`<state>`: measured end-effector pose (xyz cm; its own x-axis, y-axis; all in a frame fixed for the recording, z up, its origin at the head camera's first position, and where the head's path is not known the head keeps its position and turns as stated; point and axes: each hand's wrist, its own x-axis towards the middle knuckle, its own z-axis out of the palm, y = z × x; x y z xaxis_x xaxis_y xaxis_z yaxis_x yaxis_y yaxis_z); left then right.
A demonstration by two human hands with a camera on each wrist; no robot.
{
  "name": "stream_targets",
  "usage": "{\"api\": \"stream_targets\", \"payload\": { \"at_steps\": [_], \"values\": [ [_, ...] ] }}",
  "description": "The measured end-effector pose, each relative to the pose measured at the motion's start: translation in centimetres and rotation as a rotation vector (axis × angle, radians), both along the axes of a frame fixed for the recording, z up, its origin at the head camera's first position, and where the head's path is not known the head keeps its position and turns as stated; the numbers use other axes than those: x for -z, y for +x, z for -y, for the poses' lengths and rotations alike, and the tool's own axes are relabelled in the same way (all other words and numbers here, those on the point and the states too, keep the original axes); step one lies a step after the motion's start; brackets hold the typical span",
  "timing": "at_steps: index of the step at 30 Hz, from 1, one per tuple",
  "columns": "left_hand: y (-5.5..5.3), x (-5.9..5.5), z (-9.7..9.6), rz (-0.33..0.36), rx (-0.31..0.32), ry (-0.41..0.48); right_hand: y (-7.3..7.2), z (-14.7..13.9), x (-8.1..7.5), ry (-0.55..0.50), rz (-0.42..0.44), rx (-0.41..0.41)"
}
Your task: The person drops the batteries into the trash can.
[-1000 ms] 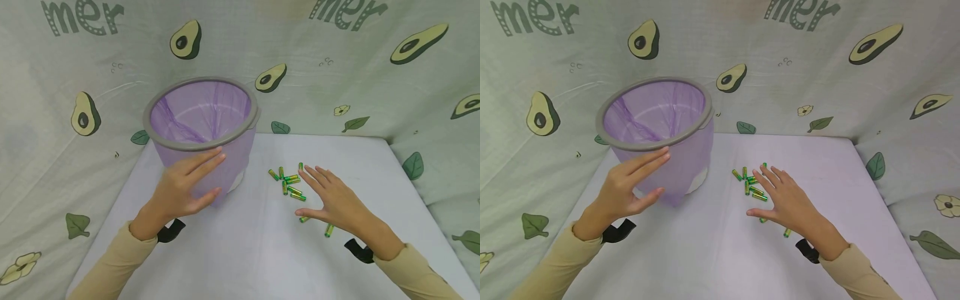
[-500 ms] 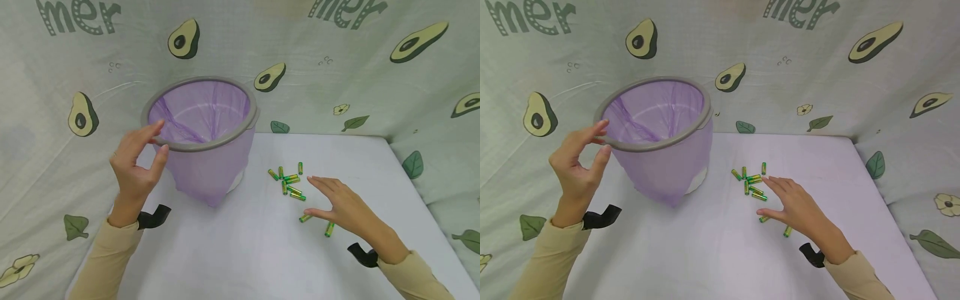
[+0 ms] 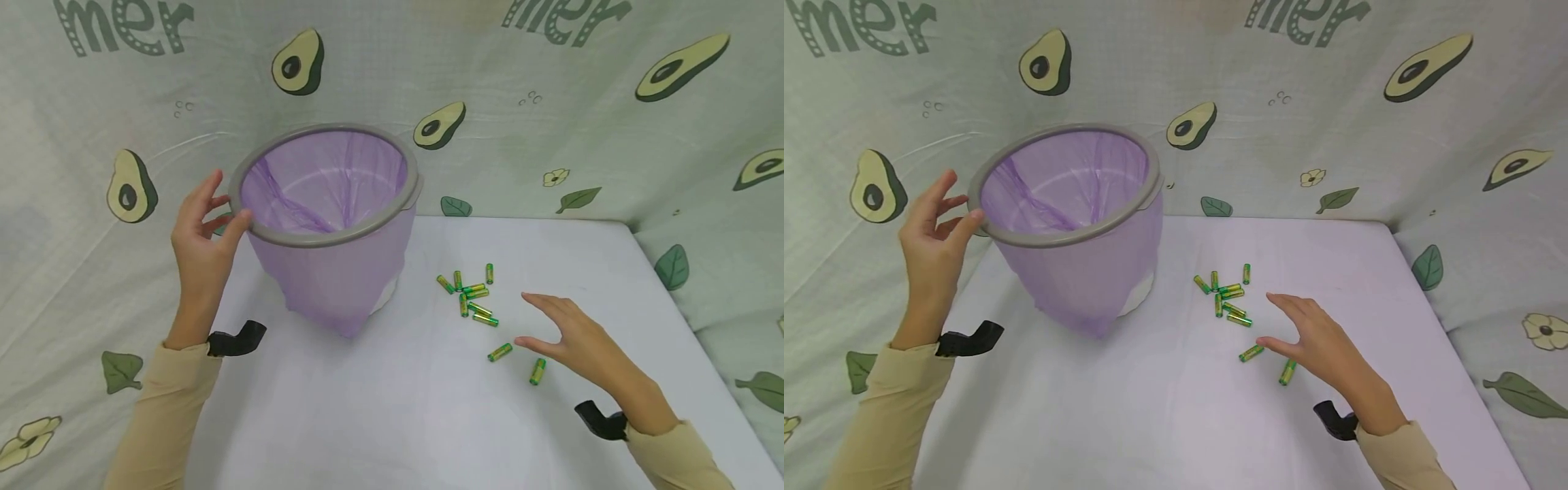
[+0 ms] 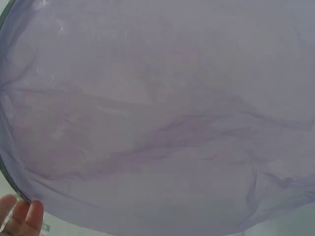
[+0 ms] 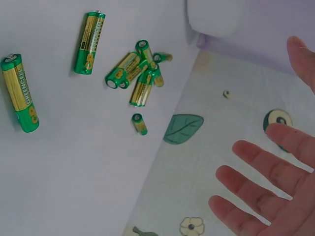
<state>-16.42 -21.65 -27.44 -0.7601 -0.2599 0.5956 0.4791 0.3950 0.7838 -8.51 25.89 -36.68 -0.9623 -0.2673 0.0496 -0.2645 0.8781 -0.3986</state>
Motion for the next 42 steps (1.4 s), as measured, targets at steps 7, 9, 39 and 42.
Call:
{"api": "stream_targets", "payload": {
  "at_steps": [7,9,39,42],
  "values": [
    [-0.7,-0.3,1.3,0.213,0.082,0.213,0.3,-1.3,0.8,-0.061,0.052,0.069],
    [-0.9,-0.3,1.7,0.242,0.146,0.291,0.4,-1.7,1.1,-0.084,0.06,0.078],
    [-2.8,1.6,2.5,0.182,0.448,0.46,2.0,-4.8,8.1,-0.254,0.091,0.143],
    [-2.8,1.6,2.6,0.181,0.444,0.454,2.0,-5.1,8.6,-0.296,0.088,0.128]
  ]
}}
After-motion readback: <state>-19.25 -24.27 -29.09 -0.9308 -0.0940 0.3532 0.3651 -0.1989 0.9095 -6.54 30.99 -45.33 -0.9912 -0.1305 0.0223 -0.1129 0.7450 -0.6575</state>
